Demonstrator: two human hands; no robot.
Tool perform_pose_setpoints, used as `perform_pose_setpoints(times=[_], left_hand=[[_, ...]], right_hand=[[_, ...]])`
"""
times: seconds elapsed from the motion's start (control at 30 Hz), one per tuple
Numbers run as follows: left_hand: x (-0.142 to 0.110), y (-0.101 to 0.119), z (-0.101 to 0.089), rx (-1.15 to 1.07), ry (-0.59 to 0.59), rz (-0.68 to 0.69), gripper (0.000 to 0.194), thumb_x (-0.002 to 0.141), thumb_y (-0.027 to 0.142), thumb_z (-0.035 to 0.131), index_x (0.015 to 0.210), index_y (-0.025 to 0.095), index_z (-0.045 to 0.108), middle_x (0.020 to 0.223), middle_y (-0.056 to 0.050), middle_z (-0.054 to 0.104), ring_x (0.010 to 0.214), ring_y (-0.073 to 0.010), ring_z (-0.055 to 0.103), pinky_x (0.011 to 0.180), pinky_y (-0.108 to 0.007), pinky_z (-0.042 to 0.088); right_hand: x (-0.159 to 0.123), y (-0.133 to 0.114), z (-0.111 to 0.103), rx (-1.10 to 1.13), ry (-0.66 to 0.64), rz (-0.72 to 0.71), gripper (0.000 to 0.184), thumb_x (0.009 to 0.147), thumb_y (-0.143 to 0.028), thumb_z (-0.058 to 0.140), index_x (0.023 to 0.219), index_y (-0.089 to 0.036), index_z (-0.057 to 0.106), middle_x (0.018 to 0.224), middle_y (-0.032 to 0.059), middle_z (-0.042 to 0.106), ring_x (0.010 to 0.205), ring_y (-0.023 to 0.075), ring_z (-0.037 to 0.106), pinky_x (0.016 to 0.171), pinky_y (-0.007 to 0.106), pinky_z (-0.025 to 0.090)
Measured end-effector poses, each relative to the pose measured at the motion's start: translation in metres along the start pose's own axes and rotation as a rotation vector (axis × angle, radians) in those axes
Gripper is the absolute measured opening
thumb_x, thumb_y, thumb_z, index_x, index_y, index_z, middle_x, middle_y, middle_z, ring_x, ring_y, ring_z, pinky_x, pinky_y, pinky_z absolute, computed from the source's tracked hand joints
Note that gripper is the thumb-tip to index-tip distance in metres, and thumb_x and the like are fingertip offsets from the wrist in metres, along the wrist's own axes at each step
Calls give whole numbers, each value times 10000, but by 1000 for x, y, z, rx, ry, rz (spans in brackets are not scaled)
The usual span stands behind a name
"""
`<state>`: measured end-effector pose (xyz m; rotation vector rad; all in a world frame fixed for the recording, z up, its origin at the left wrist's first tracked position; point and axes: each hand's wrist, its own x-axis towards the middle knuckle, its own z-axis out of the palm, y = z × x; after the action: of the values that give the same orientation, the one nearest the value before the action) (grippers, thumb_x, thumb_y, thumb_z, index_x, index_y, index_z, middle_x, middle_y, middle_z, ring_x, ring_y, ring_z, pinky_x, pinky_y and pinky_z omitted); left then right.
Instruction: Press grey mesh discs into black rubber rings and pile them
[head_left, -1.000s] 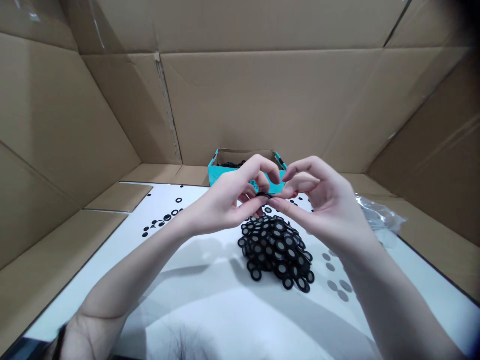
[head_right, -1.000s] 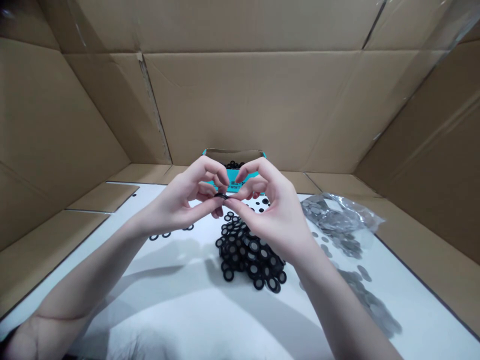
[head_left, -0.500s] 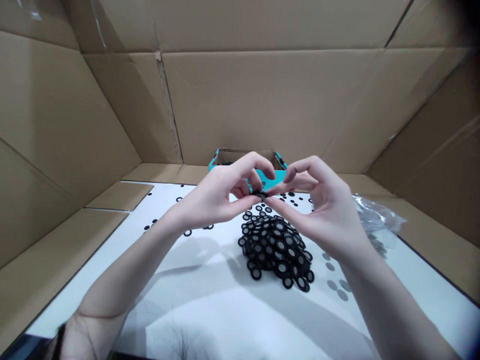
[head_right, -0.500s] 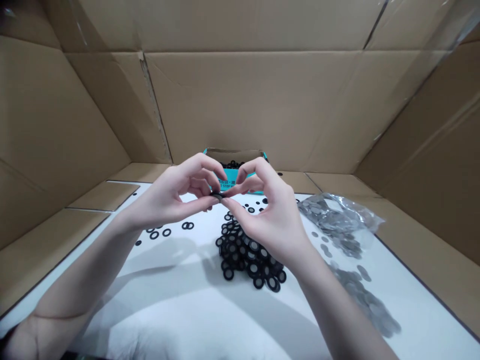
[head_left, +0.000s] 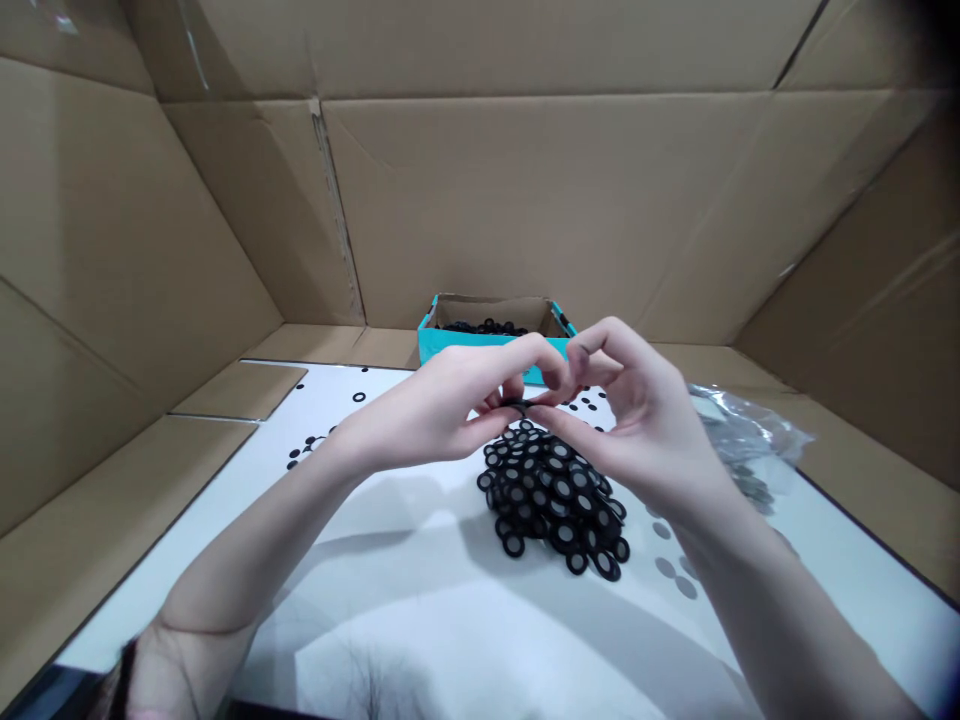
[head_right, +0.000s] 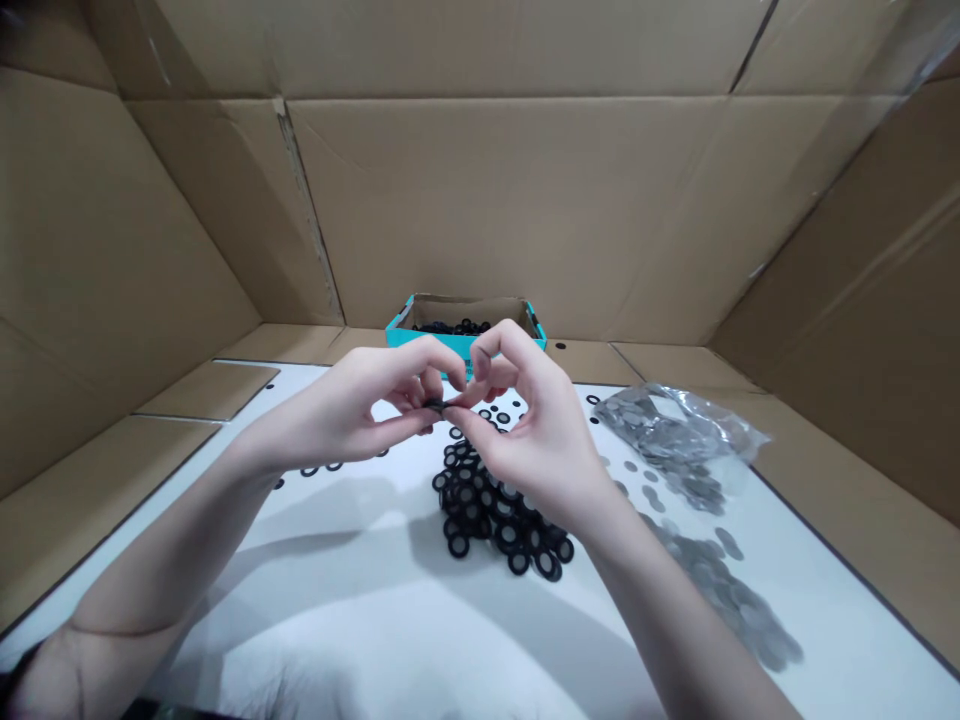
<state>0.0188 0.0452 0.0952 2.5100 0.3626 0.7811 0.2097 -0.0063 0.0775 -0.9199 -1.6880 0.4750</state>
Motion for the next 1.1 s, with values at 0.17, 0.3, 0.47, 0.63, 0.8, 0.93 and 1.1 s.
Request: perform_pose_setpoints(times=[0.17,0.3,0.47,0.63,0.8,0.93,1.1], left_hand=[[2,-6,3,-191,171,-4,252,881,74,608,1085,192,519,836,14,624,750,-83,637,664,-174,543],[3,-8,6,-201,181,7,203,917,103,596,1092,184,534,921,-16,637,818,-91,641,685,-180,556],[2,-9,7,-235,165,-5,223,932,102,574,1124,200,516,953,-16,596,831,-92,639,702,-190,586],[0,-1,0,-92,61,-13,206,899,55,557,1041,202,531,916,4,625,788,-88,623,704,-201,557],[-1,4,-4,19,58,-34,268,879,13,530,1072,199,533,876,14,635,785,-92,618,690,-202,514],[0,2,-3,-52,74,-15,286,870,18,534,1095,195,522,824,19,605,753,-92,591,673,-201,506],[1,-2,0,-87,94,4,237,898,52,542,1086,197,531,904,-3,606,774,-88,584,679,-200,511]], right_hand=[[0,3,-5,-80,-6,54,249,752,-223,743,815,-243,502,725,-51,574,687,150,609,712,358,469],[0,1,-8,-67,-23,76,288,744,-258,784,882,-251,531,777,-21,663,757,189,664,754,392,487],[2,2,-5,-37,16,39,273,753,-212,774,873,-251,532,792,-29,640,760,171,657,733,366,494],[0,1,3,77,45,-22,325,741,-149,748,791,-261,447,671,-79,512,653,126,590,671,315,500],[0,3,4,-6,59,-32,318,740,-163,760,784,-256,459,676,-75,538,667,138,626,698,329,516],[1,3,0,-83,18,-46,278,747,-196,782,806,-247,515,744,-55,586,729,161,676,743,350,531],[2,2,-2,-65,22,-25,273,768,-232,810,863,-246,554,807,-33,654,802,175,683,797,365,534]])
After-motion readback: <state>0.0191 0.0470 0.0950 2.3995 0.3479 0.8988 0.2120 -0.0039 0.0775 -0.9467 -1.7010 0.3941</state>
